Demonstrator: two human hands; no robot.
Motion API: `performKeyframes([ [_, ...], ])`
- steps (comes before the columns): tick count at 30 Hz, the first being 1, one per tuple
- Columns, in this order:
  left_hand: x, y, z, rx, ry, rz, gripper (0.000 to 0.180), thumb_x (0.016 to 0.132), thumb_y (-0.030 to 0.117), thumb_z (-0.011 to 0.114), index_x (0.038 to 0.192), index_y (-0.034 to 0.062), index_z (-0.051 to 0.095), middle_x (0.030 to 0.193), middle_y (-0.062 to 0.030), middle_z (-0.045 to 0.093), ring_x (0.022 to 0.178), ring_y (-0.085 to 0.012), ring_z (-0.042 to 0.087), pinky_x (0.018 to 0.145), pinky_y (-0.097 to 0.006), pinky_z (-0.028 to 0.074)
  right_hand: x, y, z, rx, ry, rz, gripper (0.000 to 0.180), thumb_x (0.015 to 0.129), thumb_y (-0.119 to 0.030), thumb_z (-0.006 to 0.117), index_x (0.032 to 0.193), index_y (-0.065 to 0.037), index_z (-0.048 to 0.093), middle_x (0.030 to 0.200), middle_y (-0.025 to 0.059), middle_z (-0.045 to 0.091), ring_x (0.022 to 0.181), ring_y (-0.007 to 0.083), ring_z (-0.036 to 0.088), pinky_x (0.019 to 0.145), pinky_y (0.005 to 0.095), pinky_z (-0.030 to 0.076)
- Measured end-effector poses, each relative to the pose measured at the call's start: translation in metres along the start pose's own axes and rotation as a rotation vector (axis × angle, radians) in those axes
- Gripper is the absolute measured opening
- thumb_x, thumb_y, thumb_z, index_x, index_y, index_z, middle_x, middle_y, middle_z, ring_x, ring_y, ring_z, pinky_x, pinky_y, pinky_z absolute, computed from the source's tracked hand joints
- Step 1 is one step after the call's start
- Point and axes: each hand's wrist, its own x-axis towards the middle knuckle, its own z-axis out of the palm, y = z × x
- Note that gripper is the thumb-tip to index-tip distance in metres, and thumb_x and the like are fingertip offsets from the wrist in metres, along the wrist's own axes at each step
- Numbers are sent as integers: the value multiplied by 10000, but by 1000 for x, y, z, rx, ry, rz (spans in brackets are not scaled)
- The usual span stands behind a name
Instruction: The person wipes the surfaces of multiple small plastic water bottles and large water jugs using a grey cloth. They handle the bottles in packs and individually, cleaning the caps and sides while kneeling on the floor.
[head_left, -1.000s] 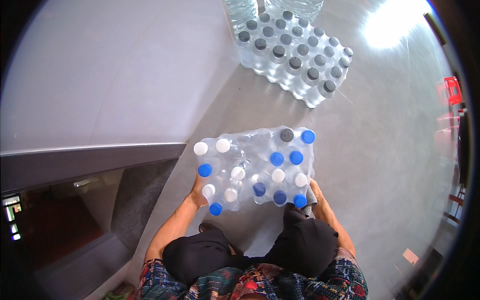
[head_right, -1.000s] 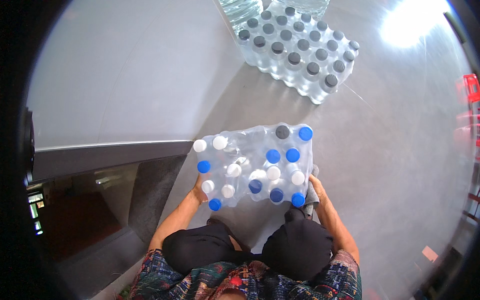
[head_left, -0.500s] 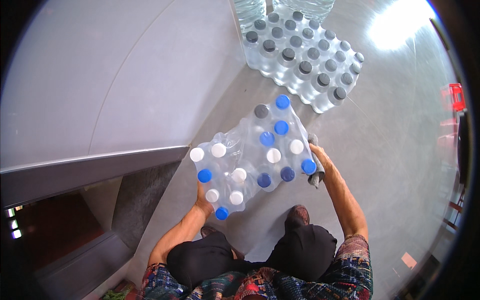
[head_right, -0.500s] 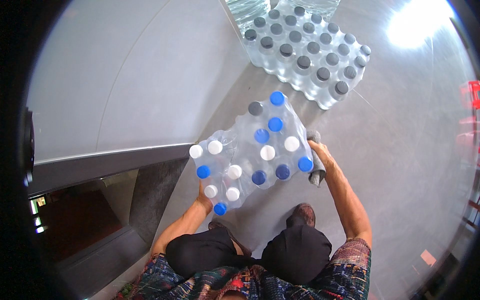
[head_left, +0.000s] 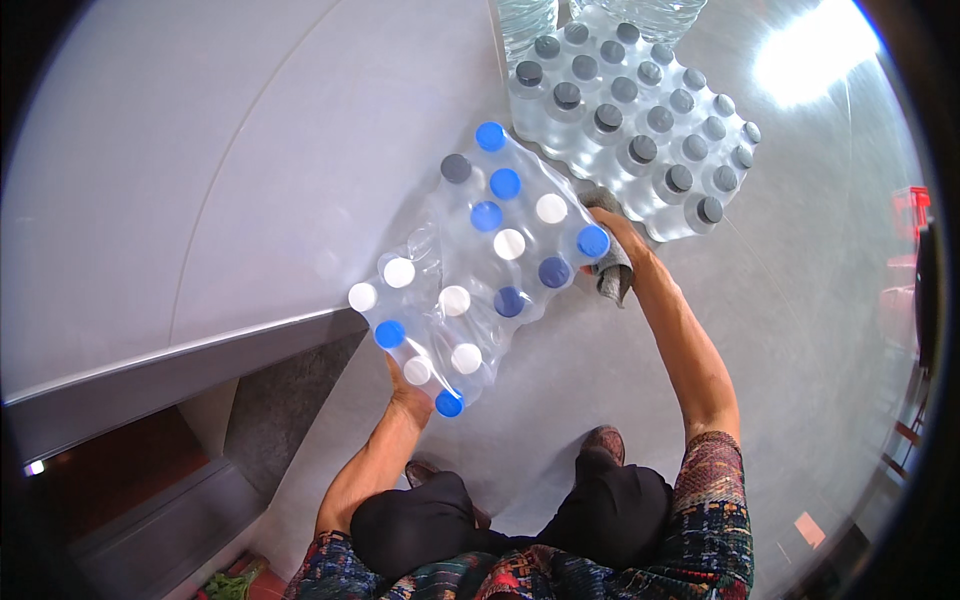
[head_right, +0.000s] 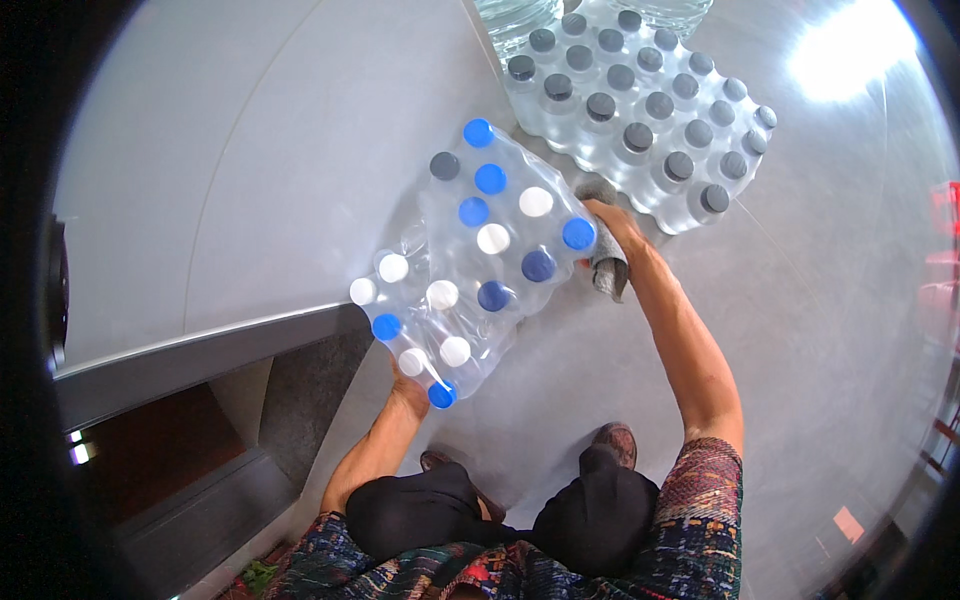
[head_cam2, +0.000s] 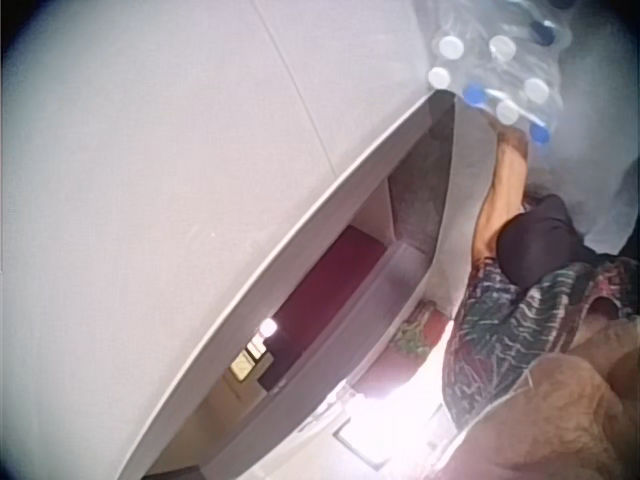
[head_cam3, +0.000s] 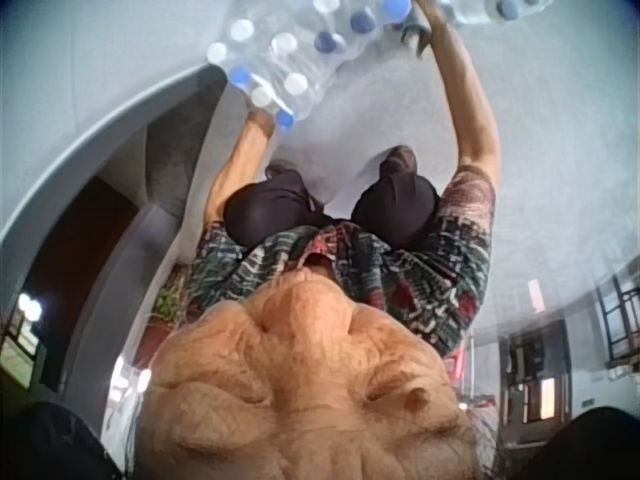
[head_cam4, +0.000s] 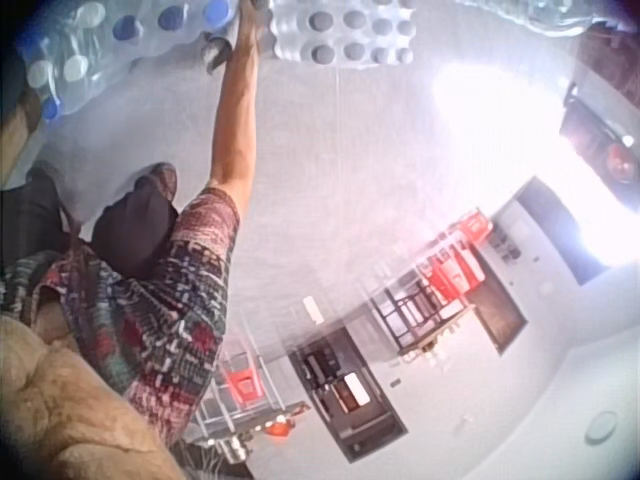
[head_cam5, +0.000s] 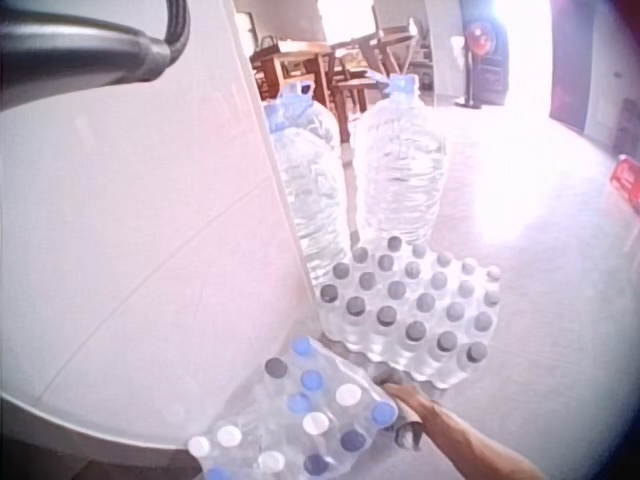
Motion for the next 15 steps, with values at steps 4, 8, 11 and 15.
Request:
performKeyframes([
  [4, 3, 10, 10, -51, 33, -55, 469, 930, 483, 462, 1225, 118, 487, 1104, -37, 564, 1034, -187, 567, 888, -350, 493, 11, -10, 3, -150, -53, 81, 347, 825, -406, 604, 1008, -114, 645, 893, 62, 647, 744, 166, 645, 522, 333, 561],
  [8, -3, 11, 10, 38, -24, -56, 477, 930, 477, 463, 1241, 116, 482, 1118, -38, 564, 1038, -191, 566, 906, -365, 489, 9, -5, 5, -235, 16, -37, 312, 816, -349, 616, 983, -88, 653, 876, 72, 644, 731, 201, 645, 499, 370, 543],
  [11, -4, 20, 4, 41, -116, -112, 513, 918, 500, 461, 1252, 110, 473, 1128, -43, 558, 1036, -191, 565, 883, -367, 501, 16, 10, 5, -79, 187, 57, 328, 787, -304, 611, 941, -20, 668, 823, 109, 646, 659, 227, 639, 487, 360, 533],
  [15, -7, 30, 0, -120, -217, -311, 492, 945, 489, 393, 1263, 125, 481, 1224, -67, 554, 1130, -251, 540, 986, -422, 440, -10, 28, 11, 236, 50, -153, 502, 848, -370, 567, 1199, -13, 537, 1079, 131, 613, 968, 248, 616, 755, 378, 528],
])
